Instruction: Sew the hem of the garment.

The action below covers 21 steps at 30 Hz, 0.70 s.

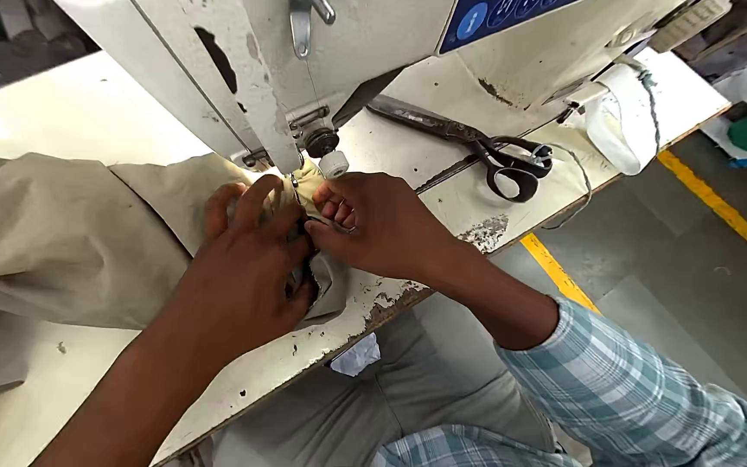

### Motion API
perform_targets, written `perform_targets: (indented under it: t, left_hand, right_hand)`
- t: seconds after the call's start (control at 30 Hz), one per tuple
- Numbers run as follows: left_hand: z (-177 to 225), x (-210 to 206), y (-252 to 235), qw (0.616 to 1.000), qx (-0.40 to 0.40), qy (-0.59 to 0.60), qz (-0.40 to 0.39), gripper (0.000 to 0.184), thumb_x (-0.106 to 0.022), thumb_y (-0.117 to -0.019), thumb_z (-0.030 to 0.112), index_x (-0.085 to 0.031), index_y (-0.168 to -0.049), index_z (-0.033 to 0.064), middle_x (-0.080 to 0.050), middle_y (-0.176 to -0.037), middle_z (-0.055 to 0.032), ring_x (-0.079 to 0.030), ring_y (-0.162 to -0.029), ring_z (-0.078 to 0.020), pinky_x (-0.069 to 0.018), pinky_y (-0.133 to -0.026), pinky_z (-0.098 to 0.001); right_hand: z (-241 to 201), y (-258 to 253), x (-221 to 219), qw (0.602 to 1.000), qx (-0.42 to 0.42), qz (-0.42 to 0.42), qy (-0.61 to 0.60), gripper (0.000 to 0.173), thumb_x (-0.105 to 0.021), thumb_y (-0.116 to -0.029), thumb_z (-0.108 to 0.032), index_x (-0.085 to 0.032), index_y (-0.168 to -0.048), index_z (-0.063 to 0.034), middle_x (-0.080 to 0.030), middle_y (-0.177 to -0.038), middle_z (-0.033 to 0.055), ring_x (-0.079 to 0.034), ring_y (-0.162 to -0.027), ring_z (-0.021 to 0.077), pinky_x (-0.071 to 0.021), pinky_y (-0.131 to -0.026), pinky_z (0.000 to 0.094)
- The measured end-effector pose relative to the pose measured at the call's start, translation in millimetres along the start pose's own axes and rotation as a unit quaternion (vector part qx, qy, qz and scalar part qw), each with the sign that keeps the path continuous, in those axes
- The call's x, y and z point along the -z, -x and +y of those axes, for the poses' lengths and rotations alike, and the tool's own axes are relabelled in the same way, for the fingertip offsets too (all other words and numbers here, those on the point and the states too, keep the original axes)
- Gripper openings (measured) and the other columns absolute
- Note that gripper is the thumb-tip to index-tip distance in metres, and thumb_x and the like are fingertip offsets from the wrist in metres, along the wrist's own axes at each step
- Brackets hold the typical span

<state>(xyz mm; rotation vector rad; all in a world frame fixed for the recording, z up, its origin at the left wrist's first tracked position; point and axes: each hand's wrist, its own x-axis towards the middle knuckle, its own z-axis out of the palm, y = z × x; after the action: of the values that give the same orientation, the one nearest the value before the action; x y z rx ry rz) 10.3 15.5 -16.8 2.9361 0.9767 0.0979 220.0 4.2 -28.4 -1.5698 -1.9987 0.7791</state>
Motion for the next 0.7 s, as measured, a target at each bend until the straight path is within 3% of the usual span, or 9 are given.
perform_targets:
  t: [0.07, 0.17, 0.3, 0.4, 0.5, 0.7]
  left_hand:
    - [-0.6, -0.4, 0.6, 1.000, 0.001, -0.008, 0.005, 0.036, -0.058, -0.0754, 0.040, -0.081, -0.098, 0.0233, -0.068, -0.129, -0.0086, -0.036, -0.146, -0.0458, -0.0189, -0.115, -0.0725]
    - [3.6, -0.1, 2.2, 1.000, -0.006, -0.021, 0.008, 0.045, -0.063, -0.0699, 0.038, -0.081, -0.107, 0.0211, -0.063, -0.137, -0.0133, -0.033, -0.148, -0.0452, -0.0138, -0.118, -0.0731]
    - [8.7, 1.6, -2.2, 0.999, -0.018, -0.049, -0.001, 0.039, -0.065, -0.0707, 0.037, -0.079, -0.100, 0.0157, -0.064, -0.137, -0.0107, -0.045, -0.145, -0.0327, -0.0189, -0.122, -0.0634]
    - [5.4, -1.3, 1.8, 1.000, 0.011, -0.018, -0.010, 0.046, -0.058, -0.0761, 0.040, -0.079, -0.112, 0.0210, -0.065, -0.133, -0.0102, -0.052, -0.137, -0.0322, -0.0224, -0.118, -0.0658]
    - [5.8, -2.0, 2.6, 0.999, 0.033, 0.001, -0.008, 0.049, -0.057, -0.0771, 0.042, -0.079, -0.117, 0.0245, -0.069, -0.127, -0.0079, -0.053, -0.138, -0.0313, -0.0212, -0.118, -0.0667]
    - [4.9, -3.8, 3.0, 0.999, 0.039, 0.020, -0.001, 0.042, -0.056, -0.0802, 0.044, -0.080, -0.108, 0.0237, -0.068, -0.126, -0.0078, -0.051, -0.138, -0.0304, -0.0218, -0.118, -0.0658]
  right_hand:
    - [-0.6, -0.6, 3.4, 0.999, 0.013, -0.016, 0.037, 0.028, -0.068, -0.0915, -0.035, -0.074, -0.106, -0.0117, -0.070, -0.087, -0.0014, -0.067, -0.077, 0.0102, -0.0558, -0.068, 0.0341]
    - [-4.0, -4.3, 8.3, 0.997, 0.014, -0.027, 0.064, 0.018, -0.069, -0.0893, -0.022, -0.075, -0.102, -0.0116, -0.069, -0.081, -0.0010, -0.066, -0.074, 0.0129, -0.0538, -0.066, 0.0373]
    - [-9.4, -5.6, 5.8, 0.996, 0.010, 0.004, 0.091, 0.013, -0.068, -0.0880, -0.024, -0.074, -0.092, -0.0139, -0.065, -0.075, -0.0008, -0.064, -0.069, 0.0152, -0.0494, -0.059, 0.0391]
    - [-13.8, -8.5, 5.7, 0.994, -0.009, -0.010, 0.113, 0.015, -0.069, -0.0936, -0.027, -0.075, -0.097, -0.0134, -0.069, -0.079, 0.0012, -0.068, -0.075, 0.0178, -0.0531, -0.064, 0.0416]
    - [-15.8, -9.1, 7.3, 0.992, -0.009, 0.004, 0.124, 0.009, -0.072, -0.0901, -0.023, -0.075, -0.093, -0.0150, -0.068, -0.076, 0.0001, -0.067, -0.072, 0.0174, -0.0510, -0.061, 0.0413]
    - [-20.5, -8.0, 4.0, 0.994, -0.022, 0.012, 0.102, 0.005, -0.072, -0.0867, -0.020, -0.077, -0.090, -0.0190, -0.068, -0.076, -0.0028, -0.065, -0.073, 0.0150, -0.0485, -0.060, 0.0410]
